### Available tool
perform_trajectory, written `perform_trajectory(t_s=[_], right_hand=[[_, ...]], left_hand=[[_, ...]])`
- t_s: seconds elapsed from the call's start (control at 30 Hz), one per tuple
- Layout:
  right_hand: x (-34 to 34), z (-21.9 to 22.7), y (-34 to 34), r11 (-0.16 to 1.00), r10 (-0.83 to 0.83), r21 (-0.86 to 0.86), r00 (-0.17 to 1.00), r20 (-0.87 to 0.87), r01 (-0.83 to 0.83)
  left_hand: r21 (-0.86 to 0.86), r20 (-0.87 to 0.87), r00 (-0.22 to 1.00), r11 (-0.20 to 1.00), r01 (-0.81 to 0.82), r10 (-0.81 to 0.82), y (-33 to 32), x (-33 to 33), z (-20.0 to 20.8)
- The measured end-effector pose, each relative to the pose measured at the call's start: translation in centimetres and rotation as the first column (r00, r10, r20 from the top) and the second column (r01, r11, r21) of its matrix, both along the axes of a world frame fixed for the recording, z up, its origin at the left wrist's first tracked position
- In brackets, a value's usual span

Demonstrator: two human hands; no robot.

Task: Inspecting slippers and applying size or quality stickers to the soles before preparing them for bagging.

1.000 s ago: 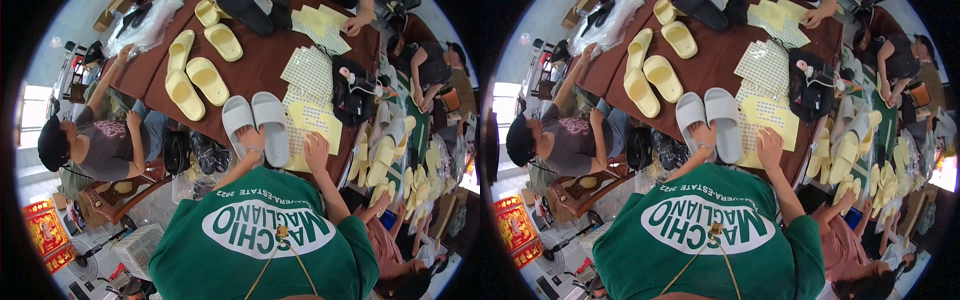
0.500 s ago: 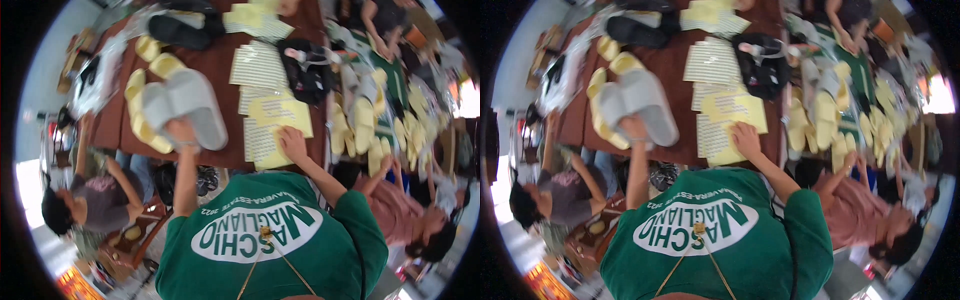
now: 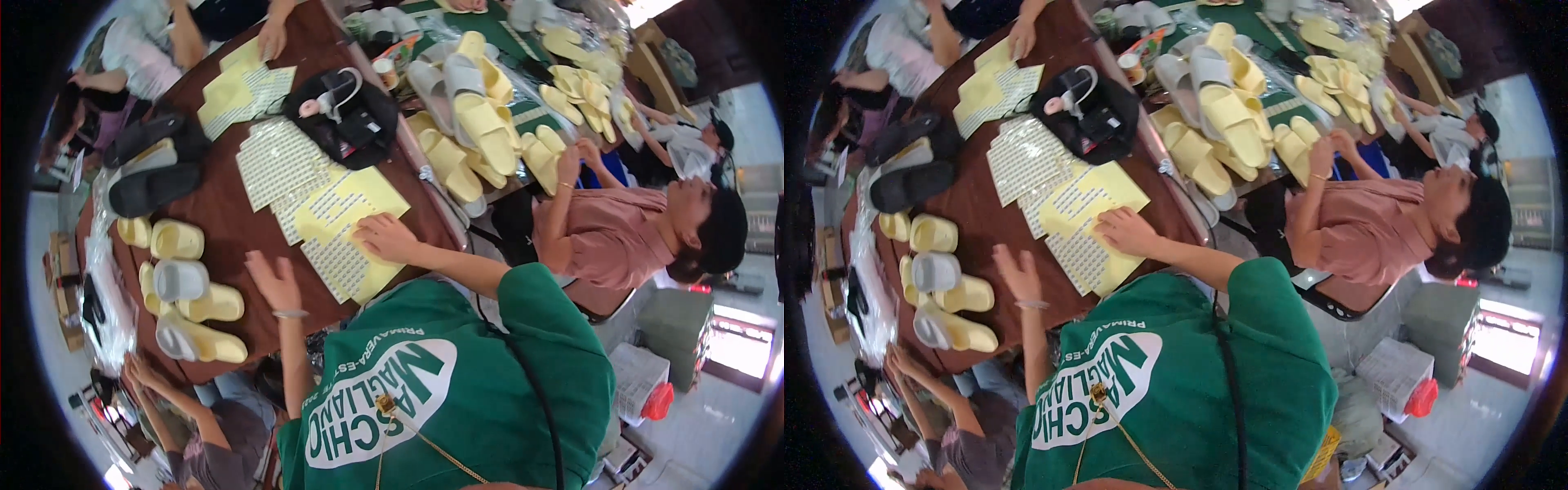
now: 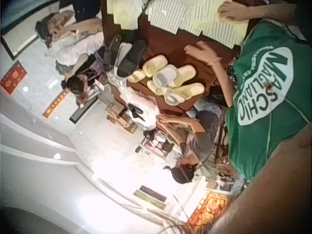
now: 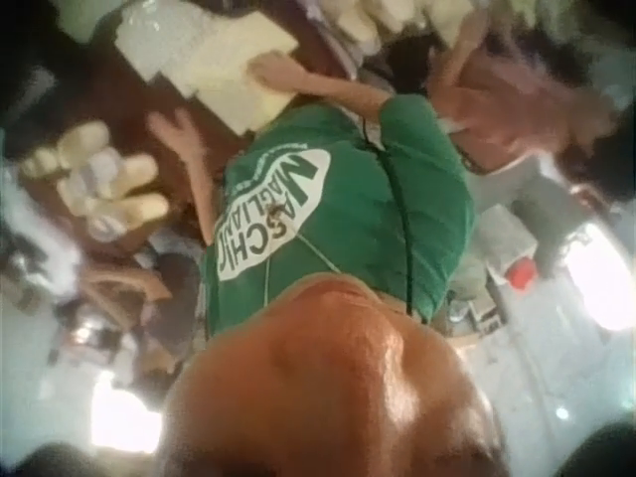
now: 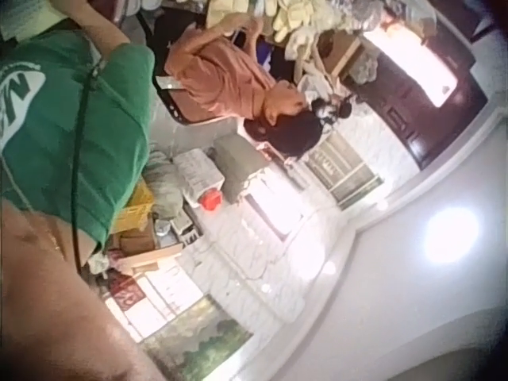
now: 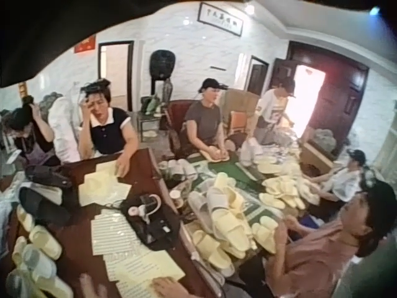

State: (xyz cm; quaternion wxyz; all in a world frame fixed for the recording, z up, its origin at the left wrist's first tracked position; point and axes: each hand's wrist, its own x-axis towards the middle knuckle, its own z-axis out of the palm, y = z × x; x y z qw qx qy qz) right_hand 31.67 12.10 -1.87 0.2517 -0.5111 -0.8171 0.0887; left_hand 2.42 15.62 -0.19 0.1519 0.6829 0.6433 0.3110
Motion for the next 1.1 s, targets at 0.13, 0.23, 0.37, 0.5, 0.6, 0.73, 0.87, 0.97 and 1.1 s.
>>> perform_trajectory(t_s=[0.13,0.23,0.37,0.5,0.6,0.73,0.87,0.97,1.1], right_hand=[[-0.5,0.5,0.2,0.998,0.058,0.028,0.998,-0.034,-0.057],[-0.5,0.2,0.3,0.997,0.056,-0.049,0.995,-0.078,-0.06],[1.4,2.1,1.1,0.982,-0.121,-0.179,0.908,-0.402,0.052],[6.6,2.1,2.5,0.796,-0.586,-0.286,0.562,-0.584,0.533],[12.2,-2.1,3.1,0.519,-0.8,-0.493,0.195,-0.567,0.698],[18.5,-8.9,3.2,0.342,-0.9,-0.622,0.056,-0.432,0.704],[20.4,-11.4,3.0,0.167,-0.948,-0.883,-0.176,-0.266,0.439],[19.9,-11.2,3.6,0.258,-0.927,-0.917,-0.19,-0.324,0.303],[17.9,-8.6,5.8,0.379,-0.857,-0.853,-0.212,-0.47,0.358]], left_hand=[[-0.015,-0.032,0.895,0.895,0.445,-0.446,-3.9,7.3,-1.5],[-0.268,-0.236,0.774,0.805,0.529,-0.587,-5.2,8.8,-2.7],[-0.256,-0.408,0.712,0.82,0.512,-0.571,-5.2,9.1,-3.6],[-0.261,-0.405,0.722,0.828,0.497,-0.561,-5.3,9.1,-3.7],[-0.269,-0.398,0.726,0.828,0.492,-0.561,-5.3,9.2,-3.0],[-0.297,-0.388,0.74,0.835,0.464,-0.549,-5.4,8.9,-2.9],[-0.276,-0.356,0.765,0.843,0.462,-0.536,-5.0,9.5,-2.9],[-0.224,-0.36,0.756,0.837,0.499,-0.547,-4.9,9.8,-2.8],[-0.227,-0.34,0.783,0.853,0.469,-0.521,-5.4,8.9,-2.9]])
